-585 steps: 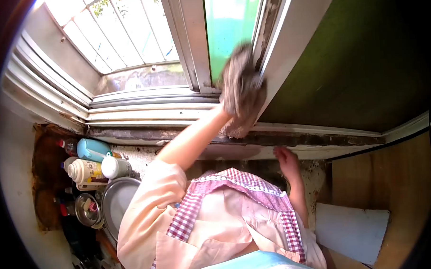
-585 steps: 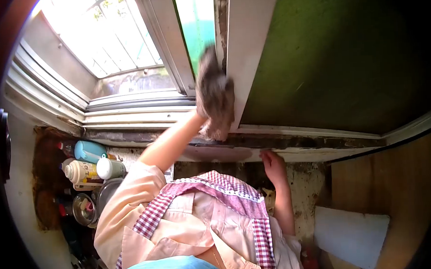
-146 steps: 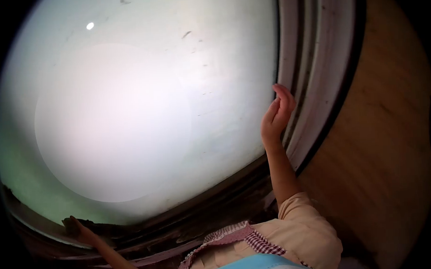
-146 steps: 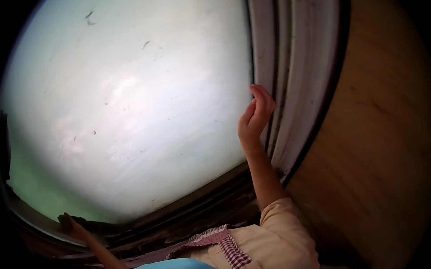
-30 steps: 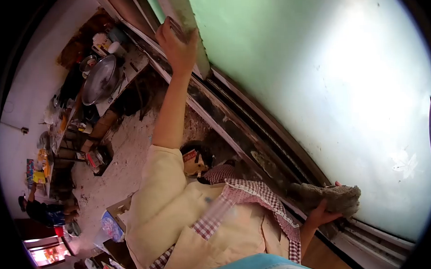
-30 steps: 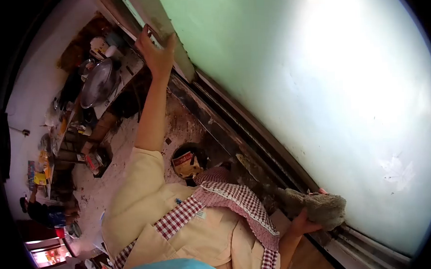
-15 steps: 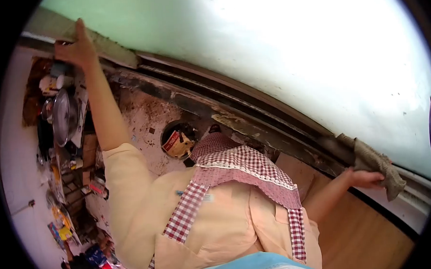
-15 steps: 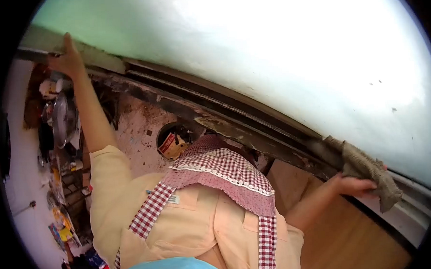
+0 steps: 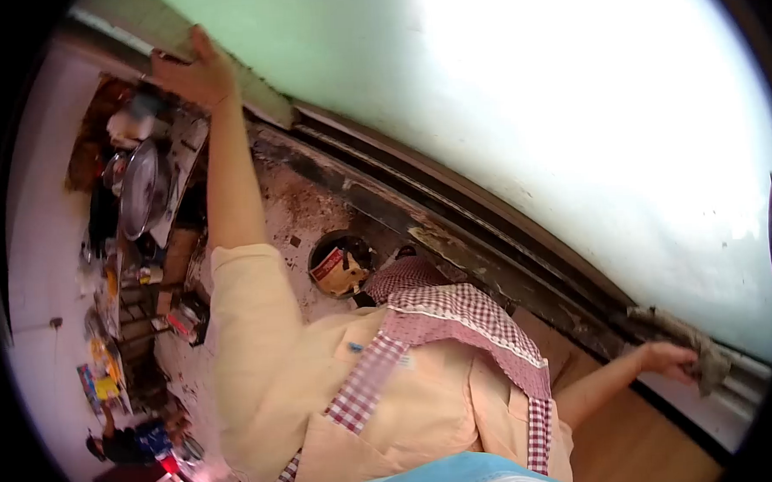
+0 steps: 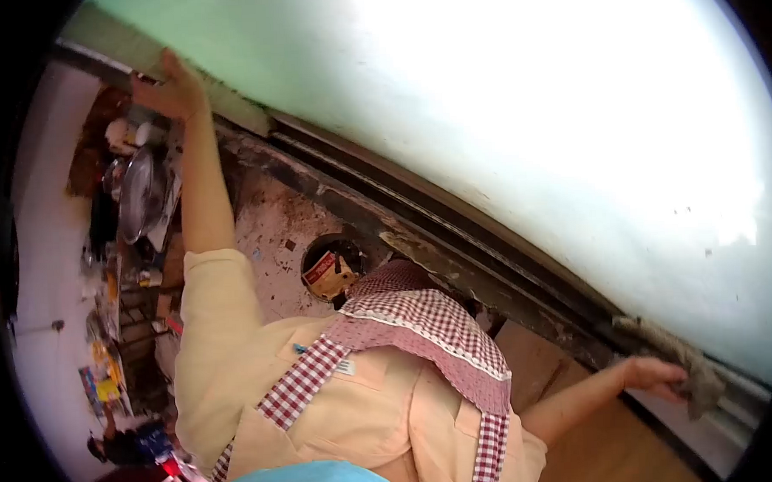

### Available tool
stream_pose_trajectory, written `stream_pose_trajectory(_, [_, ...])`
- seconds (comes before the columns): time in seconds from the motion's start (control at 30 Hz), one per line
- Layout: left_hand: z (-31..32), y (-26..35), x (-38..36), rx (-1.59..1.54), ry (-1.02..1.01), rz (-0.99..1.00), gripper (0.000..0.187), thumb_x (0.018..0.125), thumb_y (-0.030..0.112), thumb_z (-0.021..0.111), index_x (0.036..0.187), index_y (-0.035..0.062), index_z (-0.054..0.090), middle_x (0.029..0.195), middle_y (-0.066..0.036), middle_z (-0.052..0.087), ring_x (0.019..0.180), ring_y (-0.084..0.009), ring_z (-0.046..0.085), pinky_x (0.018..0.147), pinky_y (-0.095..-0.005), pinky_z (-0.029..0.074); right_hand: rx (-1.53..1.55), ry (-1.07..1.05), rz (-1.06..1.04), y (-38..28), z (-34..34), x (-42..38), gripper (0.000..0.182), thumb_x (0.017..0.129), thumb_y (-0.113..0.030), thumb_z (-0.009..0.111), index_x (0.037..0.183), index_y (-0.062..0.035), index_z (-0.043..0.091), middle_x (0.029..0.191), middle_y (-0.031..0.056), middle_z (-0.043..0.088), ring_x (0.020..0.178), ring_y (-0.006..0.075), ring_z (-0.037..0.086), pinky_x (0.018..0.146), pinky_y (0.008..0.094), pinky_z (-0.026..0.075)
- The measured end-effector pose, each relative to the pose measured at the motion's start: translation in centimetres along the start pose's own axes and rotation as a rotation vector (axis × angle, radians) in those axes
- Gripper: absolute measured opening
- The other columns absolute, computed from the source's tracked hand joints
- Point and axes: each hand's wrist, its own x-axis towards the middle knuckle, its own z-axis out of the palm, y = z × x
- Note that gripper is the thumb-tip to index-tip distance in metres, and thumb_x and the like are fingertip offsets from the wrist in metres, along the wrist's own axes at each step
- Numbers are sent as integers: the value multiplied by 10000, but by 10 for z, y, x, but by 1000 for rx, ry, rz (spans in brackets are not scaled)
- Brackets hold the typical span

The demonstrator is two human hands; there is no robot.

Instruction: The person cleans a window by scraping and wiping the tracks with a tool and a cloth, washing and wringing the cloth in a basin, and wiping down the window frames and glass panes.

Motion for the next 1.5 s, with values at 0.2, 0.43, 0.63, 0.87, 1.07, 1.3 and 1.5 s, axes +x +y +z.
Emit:
stream_pose_trajectory(0.2, [-6,6,-2,-16,-12,-41,786,816,534,562,1260,-88,377,1122,-261,440,1019,-405,452,808,-478,433,-167,-183,32,0,-12,-5,738,925,-334,466,1379,107,87,1392,311,226,1245,350,357,1036,423,314])
stream_pose_trajectory(0.43, [-7,9,-6,27,-31,-62,735,807,503,606,1218,-72,403,1084,-226,407,972,-368,445,795,-483,412,-216,-161,181,-13,-6,-6,739,932,-389,421,1390,91,95,1376,348,230,1258,396,338,1036,439,310])
stream_pose_trajectory(0.63, [-6,-3,1,-210,-145,-440,752,737,486,695,1184,-68,450,1109,-188,409,968,-328,467,817,-446,420,-131,-235,236,23,-13,-2,745,937,-429,388,1398,74,88,1354,361,264,1216,414,398,999,423,356])
stream_pose_trajectory(0.87, [-10,-6,6,-224,-190,-550,580,706,428,757,953,-53,545,1024,-147,407,911,-267,447,762,-388,406,-187,-300,240,10,-11,-3,725,936,-384,409,1378,95,93,1325,367,297,1170,413,434,958,453,403])
stream_pose_trajectory(1.07, [-19,-9,7,-431,-185,-476,355,740,309,748,737,-3,579,719,-75,564,640,-185,495,630,-324,427,-396,-370,-272,97,-28,11,537,957,-271,416,1321,103,287,1344,322,340,1235,402,354,1054,466,250])
stream_pose_trajectory(1.3, [-70,201,14,-618,87,-85,246,818,143,657,1003,-7,597,1075,-163,551,1043,-328,507,878,-404,434,-170,-358,363,-8,-36,-5,591,956,-226,426,1387,97,184,1455,249,211,1341,316,244,1108,374,178])
stream_pose_trajectory(1.5, [-173,506,-15,-1438,-665,1098,199,788,90,595,978,41,628,1149,-95,555,1160,-233,483,1039,-497,260,317,-516,348,-15,-32,-1,543,928,-163,416,1362,77,198,1370,212,314,1253,282,337,1055,342,240])
